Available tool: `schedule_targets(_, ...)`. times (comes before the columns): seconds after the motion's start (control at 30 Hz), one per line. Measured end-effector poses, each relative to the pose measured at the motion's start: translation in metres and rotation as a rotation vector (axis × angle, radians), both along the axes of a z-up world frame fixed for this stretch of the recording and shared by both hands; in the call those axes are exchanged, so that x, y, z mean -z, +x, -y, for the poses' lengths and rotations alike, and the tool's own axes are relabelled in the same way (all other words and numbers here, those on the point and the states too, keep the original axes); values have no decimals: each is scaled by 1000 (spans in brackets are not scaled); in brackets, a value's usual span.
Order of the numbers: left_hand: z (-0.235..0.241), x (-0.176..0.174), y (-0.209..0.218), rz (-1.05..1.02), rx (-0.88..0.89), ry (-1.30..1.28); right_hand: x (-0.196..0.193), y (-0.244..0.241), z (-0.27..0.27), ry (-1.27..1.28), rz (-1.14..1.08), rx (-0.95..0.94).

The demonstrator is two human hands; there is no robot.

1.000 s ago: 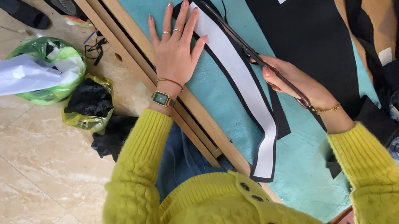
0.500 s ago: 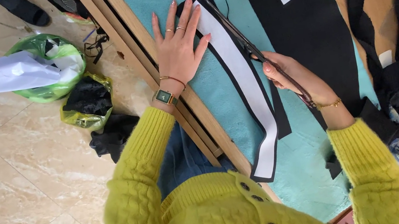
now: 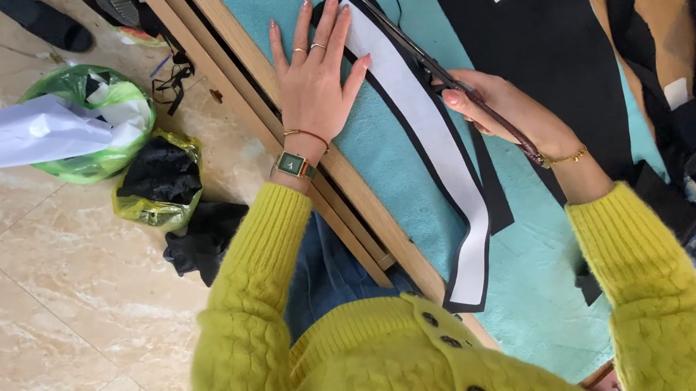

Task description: Cutting out garment pieces from black fabric using white patterns and tailor scissors on a cutting table.

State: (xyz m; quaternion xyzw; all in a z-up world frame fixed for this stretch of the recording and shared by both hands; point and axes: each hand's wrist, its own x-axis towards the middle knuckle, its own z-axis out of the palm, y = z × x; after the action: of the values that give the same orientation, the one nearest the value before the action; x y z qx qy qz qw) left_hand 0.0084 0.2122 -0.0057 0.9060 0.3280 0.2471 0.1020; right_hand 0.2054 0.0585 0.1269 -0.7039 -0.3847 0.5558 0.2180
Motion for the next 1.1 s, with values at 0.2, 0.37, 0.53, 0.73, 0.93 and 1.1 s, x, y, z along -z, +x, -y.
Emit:
schedule_targets(0.2,-2,2,0,7,15,12,13,-13,30,22,153,113)
schedule_targets(0.37,-2,2,-1,6,15,3,53,-25,130,208,461,313)
schedule_targets(0.53,-3,-13,3,-136,37,-163,43,-61,219,16,652,625)
schedule_targets(0.73,2,-11,3,-11,85,-45,66,-90,330,40,909,802)
schedule_targets(0.93,7,-9,25,46,390,87,101,-108,380,0,1000,1179)
schedule_targets(1.1,8,9,70,68,612,68,137,-93,418,22,1129,1442)
